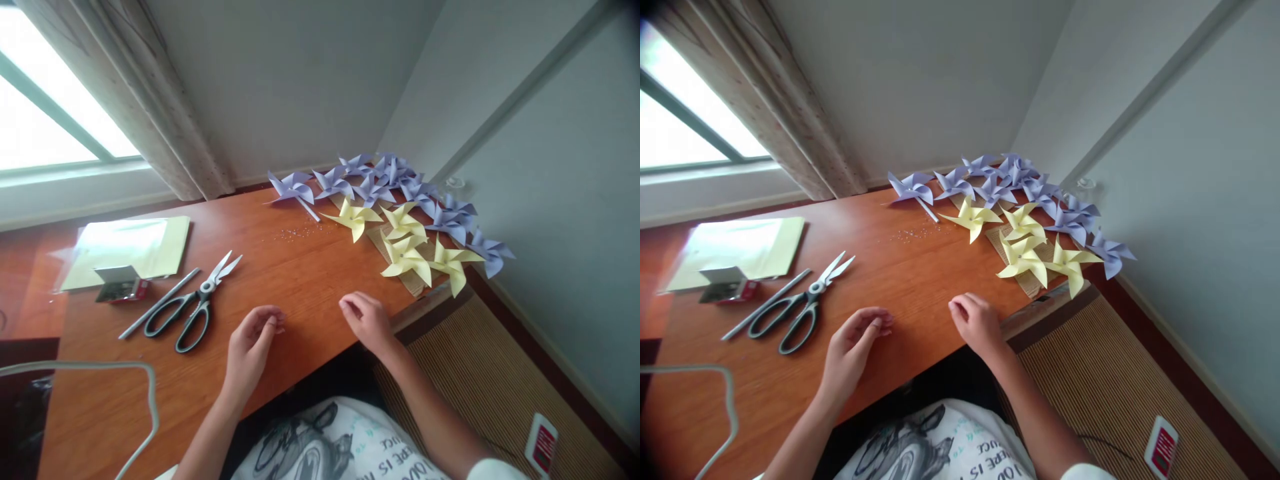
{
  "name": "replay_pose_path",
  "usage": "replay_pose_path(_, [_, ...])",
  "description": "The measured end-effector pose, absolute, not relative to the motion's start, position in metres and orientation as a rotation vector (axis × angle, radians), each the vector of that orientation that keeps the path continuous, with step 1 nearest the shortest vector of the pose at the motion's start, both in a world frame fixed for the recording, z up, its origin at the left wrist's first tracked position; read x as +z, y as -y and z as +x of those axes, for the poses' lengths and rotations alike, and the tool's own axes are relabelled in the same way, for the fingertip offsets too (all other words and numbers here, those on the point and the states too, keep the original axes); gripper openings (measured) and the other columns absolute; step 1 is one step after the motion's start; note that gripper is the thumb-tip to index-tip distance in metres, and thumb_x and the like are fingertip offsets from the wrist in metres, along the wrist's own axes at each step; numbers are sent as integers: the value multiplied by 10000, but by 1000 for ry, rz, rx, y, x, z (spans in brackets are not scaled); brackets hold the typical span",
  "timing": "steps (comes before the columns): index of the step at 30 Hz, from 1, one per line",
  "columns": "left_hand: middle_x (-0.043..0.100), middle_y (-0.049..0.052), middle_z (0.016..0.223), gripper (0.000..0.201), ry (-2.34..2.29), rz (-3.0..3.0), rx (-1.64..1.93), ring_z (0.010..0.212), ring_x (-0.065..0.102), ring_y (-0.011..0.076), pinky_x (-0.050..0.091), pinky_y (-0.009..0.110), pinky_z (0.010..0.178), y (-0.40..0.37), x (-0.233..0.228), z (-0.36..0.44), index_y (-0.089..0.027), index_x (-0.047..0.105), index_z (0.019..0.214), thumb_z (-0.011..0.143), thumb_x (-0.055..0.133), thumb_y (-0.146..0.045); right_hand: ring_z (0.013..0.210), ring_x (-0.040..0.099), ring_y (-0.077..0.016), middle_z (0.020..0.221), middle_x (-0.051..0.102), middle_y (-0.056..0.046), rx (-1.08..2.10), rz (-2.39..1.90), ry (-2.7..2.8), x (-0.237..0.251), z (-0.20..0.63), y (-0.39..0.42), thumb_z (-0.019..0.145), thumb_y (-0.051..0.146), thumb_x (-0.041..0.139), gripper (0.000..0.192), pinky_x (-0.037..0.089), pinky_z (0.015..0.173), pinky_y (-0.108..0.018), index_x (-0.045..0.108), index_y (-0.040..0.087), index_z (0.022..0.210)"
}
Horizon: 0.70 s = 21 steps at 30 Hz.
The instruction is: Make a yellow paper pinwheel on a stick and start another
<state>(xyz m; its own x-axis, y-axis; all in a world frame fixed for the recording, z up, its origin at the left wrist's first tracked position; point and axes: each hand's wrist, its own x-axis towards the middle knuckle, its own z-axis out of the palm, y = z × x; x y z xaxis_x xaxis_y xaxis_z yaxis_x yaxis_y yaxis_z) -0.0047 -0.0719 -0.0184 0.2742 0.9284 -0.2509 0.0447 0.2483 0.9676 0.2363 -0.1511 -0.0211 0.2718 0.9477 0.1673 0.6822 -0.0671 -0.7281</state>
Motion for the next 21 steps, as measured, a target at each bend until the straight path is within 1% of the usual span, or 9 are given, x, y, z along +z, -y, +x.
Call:
replay_pose_path(3, [715,54,883,219,-1099,1233,805,833,695,209,614,320,727,70,-21,-19,-175,676,962,876,653,-375,736,634,-194,771,708,-41,517,-1725,1741,-25,202,115,955,317,593,210,456,705,-290,728,257,805])
replay_pose_path(9, [719,61,920,140,-1108,1532,774,838,703,207,585,310,751,72,-29,-27,-199,652,992,929,556,-281,787,659,-187,835,733,-38,500,-1658,1920,-37,168,67,952,230,571,174,451,724,-271,709,242,846])
replay_pose_path(14, [705,58,945,146,-1160,1866,720,836,657,193,515,292,745,77,-33,-24,-216,636,1004,936,509,-192,777,658,-200,843,732,-55,433,-1669,1884,-46,165,59,979,243,512,215,450,708,-283,693,233,865])
replay_pose_path(21, [698,52,931,179,-1135,1882,748,810,634,185,494,295,772,78,-31,-25,-217,632,1004,925,487,-146,756,648,-205,827,722,-54,408,-1634,1880,-48,164,63,980,243,500,219,446,703,-294,682,229,860])
